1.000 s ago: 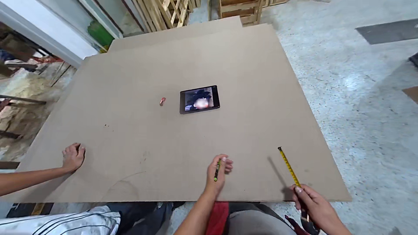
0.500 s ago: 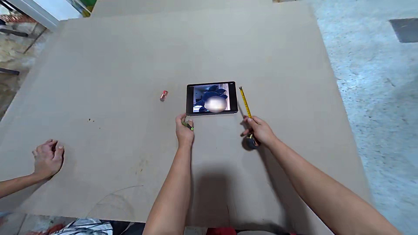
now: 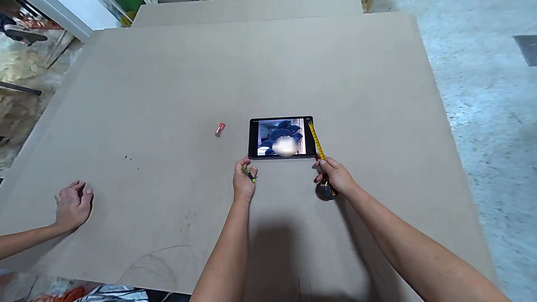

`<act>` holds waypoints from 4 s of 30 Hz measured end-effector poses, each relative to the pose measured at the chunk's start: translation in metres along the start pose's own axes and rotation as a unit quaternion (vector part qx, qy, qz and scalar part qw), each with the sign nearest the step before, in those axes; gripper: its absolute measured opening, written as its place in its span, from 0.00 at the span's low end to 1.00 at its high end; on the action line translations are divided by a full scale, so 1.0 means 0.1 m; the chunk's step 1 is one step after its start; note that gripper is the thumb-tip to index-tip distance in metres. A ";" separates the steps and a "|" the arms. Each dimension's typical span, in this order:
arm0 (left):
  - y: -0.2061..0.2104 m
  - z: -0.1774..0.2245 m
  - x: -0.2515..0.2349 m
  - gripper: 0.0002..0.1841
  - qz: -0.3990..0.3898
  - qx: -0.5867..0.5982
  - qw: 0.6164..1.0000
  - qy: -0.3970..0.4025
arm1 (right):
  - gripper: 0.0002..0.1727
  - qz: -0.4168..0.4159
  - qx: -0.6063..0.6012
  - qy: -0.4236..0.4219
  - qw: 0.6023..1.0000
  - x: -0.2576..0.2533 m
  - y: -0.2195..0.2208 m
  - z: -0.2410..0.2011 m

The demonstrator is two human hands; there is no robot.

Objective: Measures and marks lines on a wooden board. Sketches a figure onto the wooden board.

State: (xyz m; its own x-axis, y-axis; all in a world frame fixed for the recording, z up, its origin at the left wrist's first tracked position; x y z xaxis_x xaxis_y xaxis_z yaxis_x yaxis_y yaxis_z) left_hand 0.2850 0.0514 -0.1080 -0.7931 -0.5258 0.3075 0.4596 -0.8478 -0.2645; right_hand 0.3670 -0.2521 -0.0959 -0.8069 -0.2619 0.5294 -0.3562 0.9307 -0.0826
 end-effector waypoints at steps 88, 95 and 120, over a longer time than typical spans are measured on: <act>-0.03 -1.41 2.74 0.26 0.122 -0.433 0.881 0.144 | 0.15 -0.092 0.493 -0.352 0.791 1.23 -0.88 1.08; -0.03 -1.42 2.74 0.25 0.124 -0.440 0.876 0.151 | 0.15 -0.087 0.492 -0.359 0.788 1.22 -0.89 1.09; -0.05 -1.39 2.70 0.25 0.126 -0.414 0.884 0.178 | 0.13 -0.089 0.481 -0.363 0.793 1.22 -0.87 1.05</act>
State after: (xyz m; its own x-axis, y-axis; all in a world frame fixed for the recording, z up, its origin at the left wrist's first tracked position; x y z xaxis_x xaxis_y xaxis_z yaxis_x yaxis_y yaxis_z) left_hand 0.0128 -0.0773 -0.1510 -0.8505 -0.5113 -0.1236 0.3057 -0.2894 -0.9071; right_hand 0.2497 -0.3916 -0.1127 -0.6382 -0.7698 0.0079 -0.4069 0.3285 -0.8524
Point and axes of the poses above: each hand's wrist, its own x-axis away from the middle knuckle, its own y-axis out of the palm, z = x × y, the point moved 1 cm from there along -x, towards the middle knuckle, and after that the axes turned 1 degree about -z, right-handed, at the moved point
